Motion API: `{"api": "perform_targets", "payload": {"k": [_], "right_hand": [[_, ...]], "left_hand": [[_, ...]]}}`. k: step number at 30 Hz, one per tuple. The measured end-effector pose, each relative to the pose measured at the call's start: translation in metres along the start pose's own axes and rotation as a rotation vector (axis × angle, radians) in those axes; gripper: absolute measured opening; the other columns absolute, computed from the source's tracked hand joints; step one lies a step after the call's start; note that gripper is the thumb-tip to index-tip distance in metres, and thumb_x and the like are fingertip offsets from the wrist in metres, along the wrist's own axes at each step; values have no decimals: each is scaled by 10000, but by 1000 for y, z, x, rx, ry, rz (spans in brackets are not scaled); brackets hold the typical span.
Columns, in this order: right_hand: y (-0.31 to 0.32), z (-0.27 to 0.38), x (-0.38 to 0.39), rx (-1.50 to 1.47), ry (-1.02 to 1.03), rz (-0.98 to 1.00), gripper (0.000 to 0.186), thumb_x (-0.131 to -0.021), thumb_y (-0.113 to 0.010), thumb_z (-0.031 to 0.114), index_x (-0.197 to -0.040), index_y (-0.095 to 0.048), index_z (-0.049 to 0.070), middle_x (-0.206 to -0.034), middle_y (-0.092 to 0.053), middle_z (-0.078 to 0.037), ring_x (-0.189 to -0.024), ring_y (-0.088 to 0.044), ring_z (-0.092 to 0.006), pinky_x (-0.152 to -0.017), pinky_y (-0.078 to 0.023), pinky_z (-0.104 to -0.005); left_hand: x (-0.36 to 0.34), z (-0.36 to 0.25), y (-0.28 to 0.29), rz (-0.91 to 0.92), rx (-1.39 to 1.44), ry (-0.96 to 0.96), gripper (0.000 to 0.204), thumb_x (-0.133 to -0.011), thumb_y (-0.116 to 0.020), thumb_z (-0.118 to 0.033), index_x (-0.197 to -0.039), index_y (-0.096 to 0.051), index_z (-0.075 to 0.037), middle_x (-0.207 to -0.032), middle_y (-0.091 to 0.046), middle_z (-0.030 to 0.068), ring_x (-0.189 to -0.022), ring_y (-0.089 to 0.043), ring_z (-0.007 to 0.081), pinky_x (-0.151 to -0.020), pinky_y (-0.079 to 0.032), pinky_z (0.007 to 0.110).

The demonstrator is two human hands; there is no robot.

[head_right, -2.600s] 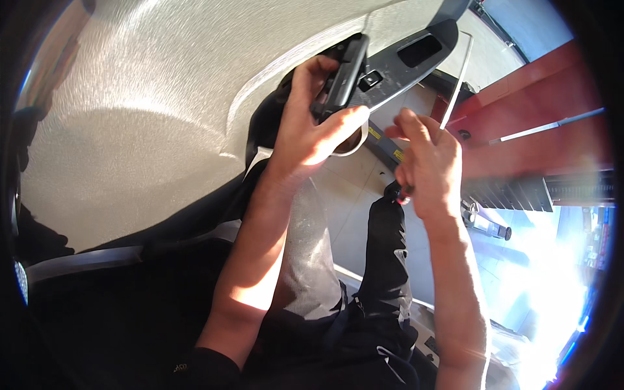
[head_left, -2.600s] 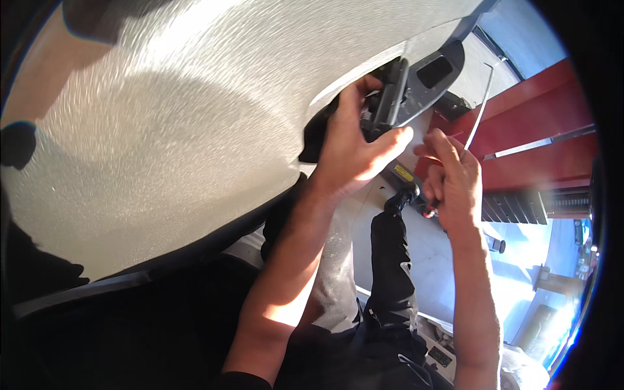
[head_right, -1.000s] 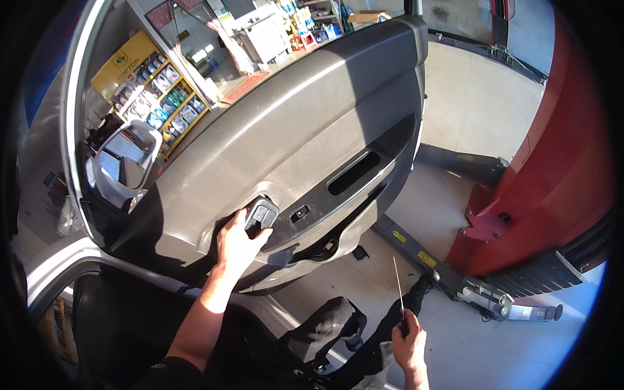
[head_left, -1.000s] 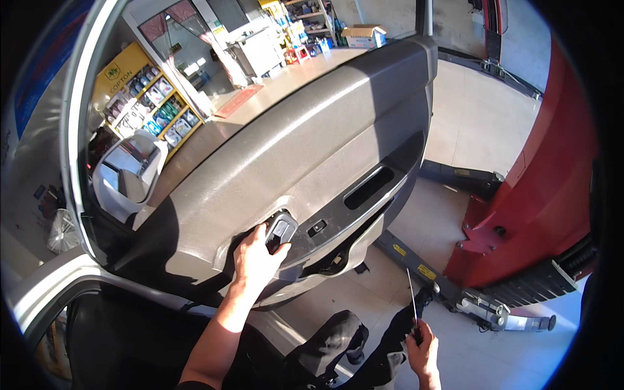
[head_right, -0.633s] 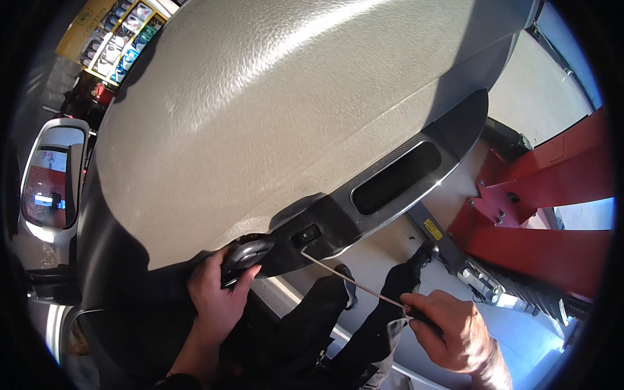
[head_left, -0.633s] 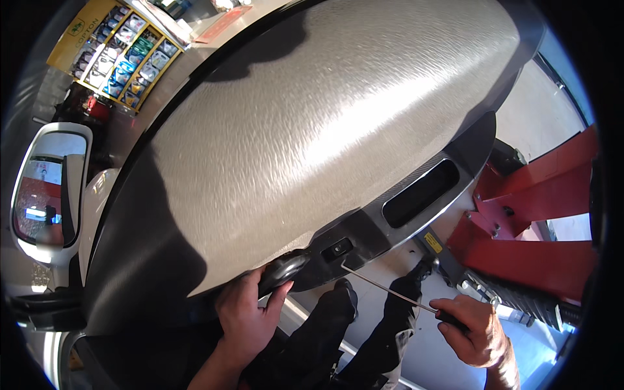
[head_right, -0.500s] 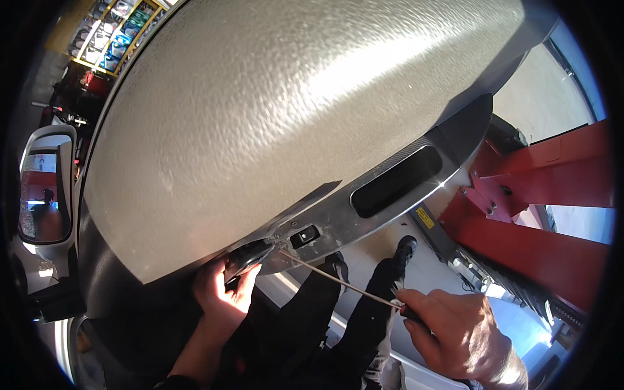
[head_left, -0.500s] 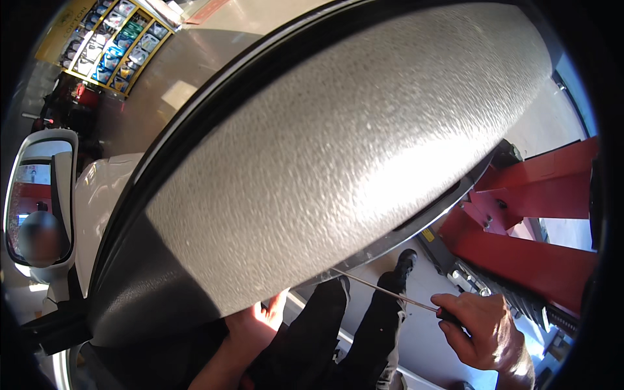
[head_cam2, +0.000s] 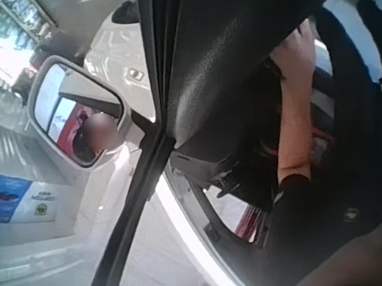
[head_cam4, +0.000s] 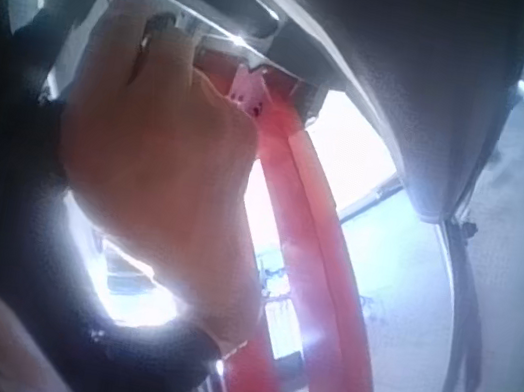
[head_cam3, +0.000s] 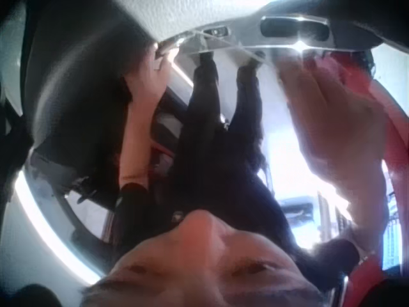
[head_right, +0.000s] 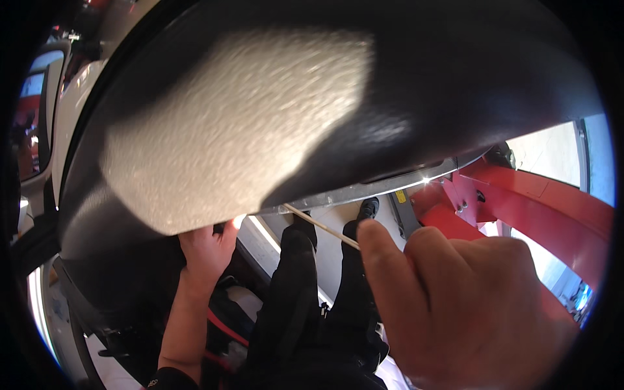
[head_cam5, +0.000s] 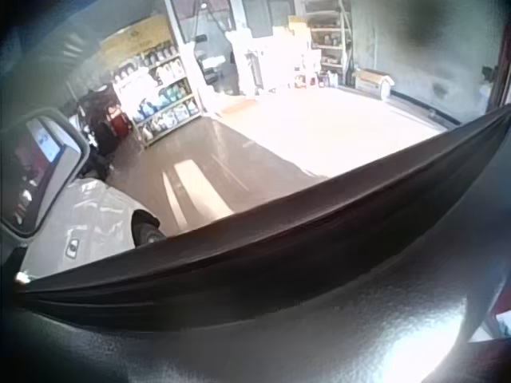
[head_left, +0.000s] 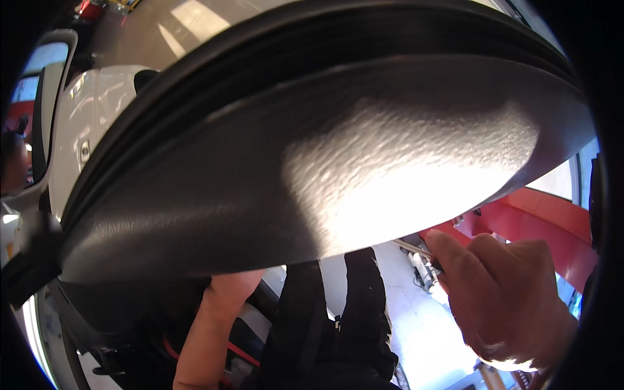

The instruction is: The person uses a screwdriver to remove screws from the interior door panel of a white car. They systematically unscrew fasteners around the door handle and trim, then pull the panel away from the door frame to detach it.

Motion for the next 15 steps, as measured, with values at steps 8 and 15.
{"api": "perform_targets", "payload": {"k": [8, 15], "right_hand": [[16, 26, -28, 259, -98, 168, 410, -857, -754, 73, -1264, -703, 70, -619, -477, -24, -511, -510, -140, -461, -381, -332], [14, 48, -35, 251, -312, 270, 229, -877, -734, 165, -1095, -727, 96, -749, -582, -85, -630, -595, -238, -596, -492, -378]], "left_hand": [[-19, 14, 7, -101, 197, 113, 335, -791, -870, -178, -1075, -754, -44, -991, -768, 96, -917, -734, 287, -850, -547, 398], [-1, 2, -3, -207, 172, 123, 319, -794, -853, -153, -1082, -736, -77, -1064, -727, 108, -961, -677, 321, -928, -478, 441]]}}
Point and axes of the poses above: each hand's wrist, its own x-axis away from the middle knuckle, its own y-axis out of the back of the hand, z = x × y, the point moved 7 cm from there along -x, towards the middle knuckle
